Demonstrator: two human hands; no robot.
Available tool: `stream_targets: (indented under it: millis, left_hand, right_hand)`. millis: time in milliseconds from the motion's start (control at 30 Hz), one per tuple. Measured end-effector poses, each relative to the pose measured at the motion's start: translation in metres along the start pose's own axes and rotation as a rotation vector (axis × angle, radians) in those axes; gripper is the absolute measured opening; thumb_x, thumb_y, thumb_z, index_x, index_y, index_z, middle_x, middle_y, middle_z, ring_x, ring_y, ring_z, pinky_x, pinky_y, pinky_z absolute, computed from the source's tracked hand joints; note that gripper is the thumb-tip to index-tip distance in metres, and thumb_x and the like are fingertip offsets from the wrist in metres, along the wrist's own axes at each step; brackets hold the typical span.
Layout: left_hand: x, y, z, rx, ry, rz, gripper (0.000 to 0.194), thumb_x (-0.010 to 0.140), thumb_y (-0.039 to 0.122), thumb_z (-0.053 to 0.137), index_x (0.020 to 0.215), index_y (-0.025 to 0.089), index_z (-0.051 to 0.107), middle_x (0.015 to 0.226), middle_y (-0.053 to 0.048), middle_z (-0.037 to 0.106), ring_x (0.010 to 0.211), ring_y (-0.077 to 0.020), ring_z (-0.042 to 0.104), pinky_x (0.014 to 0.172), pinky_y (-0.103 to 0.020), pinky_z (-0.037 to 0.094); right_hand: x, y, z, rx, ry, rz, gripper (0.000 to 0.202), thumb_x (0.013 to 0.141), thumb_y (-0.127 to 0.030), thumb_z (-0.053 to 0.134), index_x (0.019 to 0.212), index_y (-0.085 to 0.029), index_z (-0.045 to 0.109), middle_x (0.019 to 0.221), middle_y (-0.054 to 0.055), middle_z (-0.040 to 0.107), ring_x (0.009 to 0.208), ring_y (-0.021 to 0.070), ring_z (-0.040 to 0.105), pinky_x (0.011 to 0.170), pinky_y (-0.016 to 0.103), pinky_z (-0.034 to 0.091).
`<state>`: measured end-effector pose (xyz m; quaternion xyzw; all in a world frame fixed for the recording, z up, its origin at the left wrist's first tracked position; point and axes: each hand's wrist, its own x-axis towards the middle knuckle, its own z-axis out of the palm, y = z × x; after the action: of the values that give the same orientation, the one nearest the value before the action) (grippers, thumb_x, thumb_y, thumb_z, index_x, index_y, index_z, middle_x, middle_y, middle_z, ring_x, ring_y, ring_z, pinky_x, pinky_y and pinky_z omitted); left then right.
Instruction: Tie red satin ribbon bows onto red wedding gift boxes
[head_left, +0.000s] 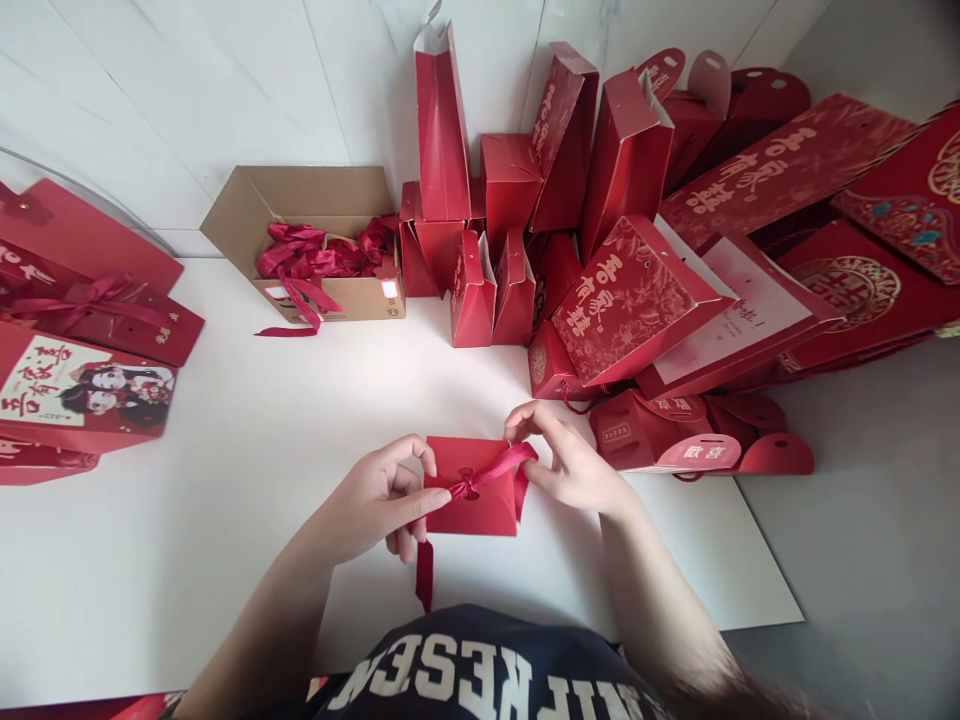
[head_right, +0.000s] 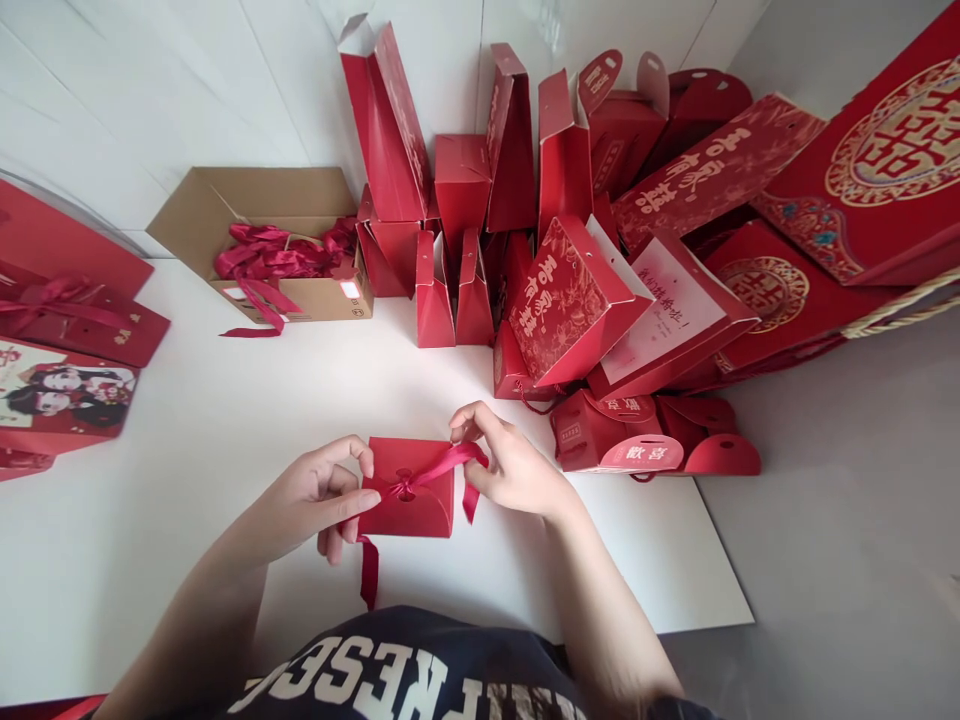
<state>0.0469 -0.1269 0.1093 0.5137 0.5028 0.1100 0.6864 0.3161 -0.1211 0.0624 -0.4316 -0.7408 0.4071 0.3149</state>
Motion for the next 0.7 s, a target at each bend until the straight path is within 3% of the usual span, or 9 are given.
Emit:
stream_targets:
  millis: [100, 300, 367, 500, 600, 700]
  left_hand:
    - [-0.001, 0.0, -0.004, 0.039, -0.009, -0.024, 0.031, 0.086, 0.047, 0.062, 0.089, 0.023, 0.042, 0.056, 0.007, 0.061, 0.036, -0.0106, 0.054, 0.037, -0.017, 0.036]
    - [0.0, -0.007, -0.015, 0.207, 0.0, -0.044, 0.035, 0.083, 0.05, 0.063, 0.077, 0.02, 0.048, 0.054, 0.007, 0.05, 0.04, -0.0102, 0.053, 0.042, -0.02, 0.036]
    - [0.002, -0.009, -0.017, 0.28, -0.038, -0.033, 0.04, 0.083, 0.051, 0.062, 0.067, 0.018, 0.048, 0.055, 0.006, 0.047, 0.043, -0.0093, 0.051, 0.044, -0.02, 0.036]
    - [0.003, -0.008, -0.018, 0.296, -0.097, -0.016, 0.047, 0.085, 0.05, 0.06, 0.056, 0.016, 0.044, 0.054, 0.004, 0.046, 0.045, -0.0085, 0.049, 0.046, -0.02, 0.034]
    - [0.004, -0.004, -0.018, 0.22, -0.095, -0.006, 0.044, 0.087, 0.049, 0.057, 0.059, 0.016, 0.051, 0.053, 0.003, 0.051, 0.044, -0.0081, 0.047, 0.046, -0.021, 0.034]
    - [0.007, -0.005, -0.018, 0.138, -0.093, 0.025, 0.042, 0.089, 0.045, 0.056, 0.06, 0.016, 0.053, 0.05, 0.003, 0.051, 0.045, -0.0079, 0.046, 0.049, -0.021, 0.034]
  right_hand:
    - [-0.002, -0.008, -0.01, 0.246, -0.16, 0.1, 0.042, 0.075, 0.0, 0.045, 0.109, -0.023, 0.048, 0.099, 0.003, 0.058, 0.09, 0.0167, 0.059, 0.074, 0.03, 0.048]
    - [-0.005, -0.005, -0.016, 0.563, -0.219, 0.128, 0.019, 0.087, -0.016, 0.049, 0.106, -0.02, 0.05, 0.092, 0.004, 0.056, 0.077, 0.0146, 0.054, 0.066, 0.029, 0.042]
    - [-0.006, -0.004, -0.018, 0.573, -0.218, 0.141, 0.016, 0.092, -0.029, 0.051, 0.103, -0.018, 0.053, 0.082, 0.003, 0.058, 0.073, 0.0146, 0.053, 0.066, 0.029, 0.042]
    - [-0.006, -0.006, -0.022, 0.481, -0.21, 0.295, 0.04, 0.097, -0.05, 0.044, 0.088, -0.014, 0.061, 0.062, 0.001, 0.055, 0.059, 0.0123, 0.049, 0.057, 0.026, 0.038]
    - [-0.007, -0.009, -0.025, 0.367, -0.334, 0.396, 0.053, 0.094, -0.057, 0.045, 0.072, -0.013, 0.063, 0.053, -0.002, 0.047, 0.049, 0.0092, 0.041, 0.047, 0.024, 0.032]
    - [-0.007, -0.011, -0.026, 0.325, -0.468, 0.416, 0.047, 0.087, -0.055, 0.059, 0.068, -0.013, 0.066, 0.052, -0.004, 0.041, 0.047, 0.007, 0.035, 0.044, 0.023, 0.027]
